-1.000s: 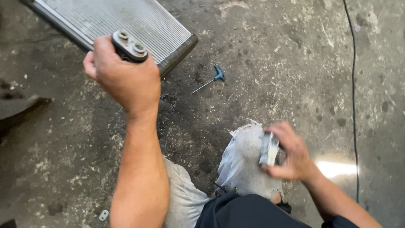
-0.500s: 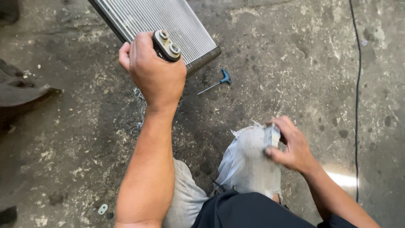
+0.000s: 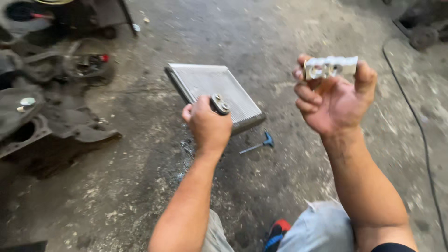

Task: The person uses pliers to cut a red cable, then handles a car radiator, attaching a metal bracket and tightening it with a screwdriver. The person then carries the radiator and places it on the floor.

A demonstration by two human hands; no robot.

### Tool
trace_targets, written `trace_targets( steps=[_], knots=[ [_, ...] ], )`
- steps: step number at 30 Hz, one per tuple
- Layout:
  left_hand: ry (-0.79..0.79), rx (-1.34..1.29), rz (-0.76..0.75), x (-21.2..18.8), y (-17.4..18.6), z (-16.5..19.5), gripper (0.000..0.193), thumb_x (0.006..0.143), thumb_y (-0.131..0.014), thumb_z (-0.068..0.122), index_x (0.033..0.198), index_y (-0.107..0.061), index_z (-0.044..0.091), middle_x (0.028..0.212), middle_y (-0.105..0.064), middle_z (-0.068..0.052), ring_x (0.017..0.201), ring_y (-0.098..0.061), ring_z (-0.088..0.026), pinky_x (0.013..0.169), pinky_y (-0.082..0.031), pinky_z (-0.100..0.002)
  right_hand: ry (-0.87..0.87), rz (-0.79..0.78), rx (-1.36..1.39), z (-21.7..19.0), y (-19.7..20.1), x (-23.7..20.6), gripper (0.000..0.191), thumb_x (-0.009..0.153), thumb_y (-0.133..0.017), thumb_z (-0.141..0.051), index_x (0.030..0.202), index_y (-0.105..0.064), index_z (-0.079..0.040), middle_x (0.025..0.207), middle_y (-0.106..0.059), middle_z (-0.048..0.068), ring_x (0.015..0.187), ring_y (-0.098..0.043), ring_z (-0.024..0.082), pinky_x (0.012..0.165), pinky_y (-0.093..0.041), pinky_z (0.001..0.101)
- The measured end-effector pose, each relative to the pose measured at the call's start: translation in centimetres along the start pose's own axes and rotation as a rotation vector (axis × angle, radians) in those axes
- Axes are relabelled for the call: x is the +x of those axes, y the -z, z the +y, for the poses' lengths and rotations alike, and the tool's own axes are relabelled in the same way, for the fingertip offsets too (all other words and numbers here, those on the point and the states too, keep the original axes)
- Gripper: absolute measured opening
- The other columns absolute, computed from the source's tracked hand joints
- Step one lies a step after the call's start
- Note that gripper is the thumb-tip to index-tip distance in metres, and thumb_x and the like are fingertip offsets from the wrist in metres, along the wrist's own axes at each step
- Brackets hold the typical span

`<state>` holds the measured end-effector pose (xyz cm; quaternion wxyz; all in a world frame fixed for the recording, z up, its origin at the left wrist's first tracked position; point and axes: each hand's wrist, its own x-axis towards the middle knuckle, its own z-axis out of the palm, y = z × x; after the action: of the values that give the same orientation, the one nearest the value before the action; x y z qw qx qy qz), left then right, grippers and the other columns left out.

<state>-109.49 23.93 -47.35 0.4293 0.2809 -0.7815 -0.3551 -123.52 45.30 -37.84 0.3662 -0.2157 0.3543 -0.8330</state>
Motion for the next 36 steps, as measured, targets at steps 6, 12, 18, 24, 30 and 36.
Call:
trace_targets(
  steps=[6,12,18,24,30,36],
  knots=[
    [0.036,-0.032,0.061,-0.1,0.9,2.1,0.029,0.076,-0.081,0.018,0.095,-0.063,0.004,0.089,-0.070,-0.012,0.095,-0.067,-0.033,0.108,-0.032,-0.056,0.022,-0.272,0.201,-0.7,-4.6,5.9,0.091,0.089,-0.052,-0.069,0.136,-0.052,0.010,0.107,-0.058,0.015,0.061,-0.039,0.013,0.053,-0.031,0.0235],
    [-0.016,-0.067,0.053,-0.7,2.7,2.6,0.030,0.074,-0.081,0.013,0.097,-0.065,0.004,0.090,-0.070,-0.013,0.094,-0.066,-0.036,0.104,-0.038,-0.058,0.080,-0.288,0.161,1.2,-1.7,5.4,0.094,0.093,-0.050,-0.071,0.140,-0.052,0.011,0.111,-0.062,0.018,0.060,-0.044,0.011,0.048,-0.035,0.0212],
    [-0.048,-0.095,0.071,-0.4,3.6,3.3,0.028,0.070,-0.081,0.008,0.093,-0.066,0.004,0.089,-0.069,-0.014,0.095,-0.062,-0.039,0.088,-0.048,-0.048,0.143,-0.633,-0.138,0.4,-12.9,0.0,0.092,0.088,-0.062,-0.063,0.137,-0.050,0.013,0.113,-0.063,0.023,0.082,-0.058,0.018,0.066,-0.049,0.0241],
    [-0.069,-0.089,0.060,-0.5,3.2,3.8,0.028,0.069,-0.081,0.009,0.092,-0.065,0.004,0.085,-0.068,-0.011,0.093,-0.063,-0.036,0.089,-0.049,-0.047,0.109,-0.430,-0.479,-1.0,-16.1,-10.3,0.085,0.100,-0.045,-0.066,0.109,-0.068,0.016,0.095,-0.068,0.027,0.084,-0.066,0.034,0.074,-0.053,0.0464],
    [-0.109,-0.109,0.057,-0.7,2.8,3.3,0.025,0.071,-0.080,0.008,0.090,-0.064,0.005,0.085,-0.068,-0.012,0.091,-0.064,-0.036,0.094,-0.047,-0.048,0.017,-0.604,-0.536,-1.0,-13.1,-9.3,0.081,0.100,-0.044,-0.064,0.109,-0.069,0.013,0.090,-0.071,0.028,0.079,-0.064,0.034,0.070,-0.055,0.0454],
    [-0.060,-0.102,0.010,-1.1,2.3,2.7,0.028,0.071,-0.081,0.012,0.092,-0.064,0.004,0.087,-0.069,-0.013,0.091,-0.064,-0.037,0.098,-0.043,-0.050,0.249,-0.388,-0.720,-0.2,-12.5,-6.0,0.081,0.091,-0.075,-0.052,0.131,-0.053,0.015,0.117,-0.060,0.026,0.101,-0.062,0.032,0.087,-0.055,0.0439]
  ],
)
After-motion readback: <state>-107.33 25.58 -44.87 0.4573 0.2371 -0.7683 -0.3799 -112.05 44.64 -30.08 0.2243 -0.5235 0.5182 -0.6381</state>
